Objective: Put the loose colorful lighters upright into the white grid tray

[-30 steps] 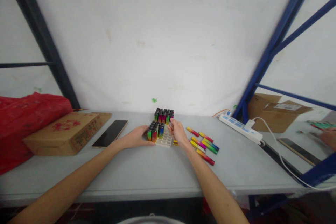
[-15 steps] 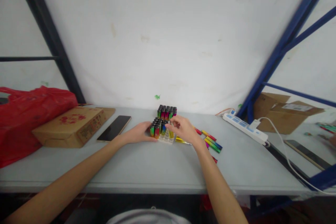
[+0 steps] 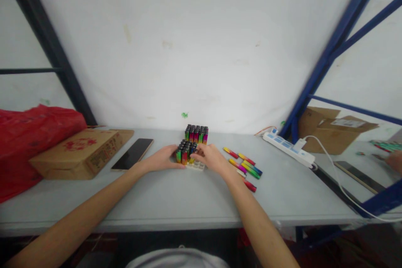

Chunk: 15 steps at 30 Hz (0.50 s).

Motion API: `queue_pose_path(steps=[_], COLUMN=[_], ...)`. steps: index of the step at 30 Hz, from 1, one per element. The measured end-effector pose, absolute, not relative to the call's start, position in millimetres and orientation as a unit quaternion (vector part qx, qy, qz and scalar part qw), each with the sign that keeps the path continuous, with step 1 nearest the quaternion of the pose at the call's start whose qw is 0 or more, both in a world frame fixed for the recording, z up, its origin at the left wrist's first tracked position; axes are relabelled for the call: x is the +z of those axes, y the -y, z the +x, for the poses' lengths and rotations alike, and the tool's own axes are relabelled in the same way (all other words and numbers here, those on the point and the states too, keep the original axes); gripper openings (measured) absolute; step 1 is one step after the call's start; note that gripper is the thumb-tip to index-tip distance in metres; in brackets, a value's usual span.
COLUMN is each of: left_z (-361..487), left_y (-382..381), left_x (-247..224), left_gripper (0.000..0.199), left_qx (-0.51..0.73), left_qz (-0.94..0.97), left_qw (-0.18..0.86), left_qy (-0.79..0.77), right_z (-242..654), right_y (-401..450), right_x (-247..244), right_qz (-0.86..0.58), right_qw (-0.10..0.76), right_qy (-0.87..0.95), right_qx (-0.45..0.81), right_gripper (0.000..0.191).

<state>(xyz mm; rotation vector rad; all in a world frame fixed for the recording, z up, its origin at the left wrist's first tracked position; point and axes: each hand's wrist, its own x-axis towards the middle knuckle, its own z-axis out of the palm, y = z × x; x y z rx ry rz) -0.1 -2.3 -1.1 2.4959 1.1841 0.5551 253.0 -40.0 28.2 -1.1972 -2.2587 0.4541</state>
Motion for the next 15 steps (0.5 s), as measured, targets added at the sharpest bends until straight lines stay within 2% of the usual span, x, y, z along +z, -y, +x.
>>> queue_pose_path(steps=[4,8,12,15], left_z=[0,1,1,0], left_y=[1,2,4,4], left_x=[-2,0,2,3], left_gripper=[0.064,0.062,0.061,0.065], left_qx=[0.198,0.207,0.2,0.199], left_qz=[0.874,0.871,0.871,0.867], left_qw=[0.161,0.166,0.165,0.168], left_qy=[-0.414,-0.414,-0.417,-0.425], right_z=[244,243,255,273], right_y=[38,39,39,36], right_x=[32,30,28,35], right_qz=[-0.476,-0.498,-0.456,-0.455], right_qw=[0.236,0.213,0.239,0.281], right_qy=[0.842,0.836,0.848,0.838], right_qx=[0.097,0.092,0.127,0.109], right_gripper=[0.022,0.024,0.036,0.043])
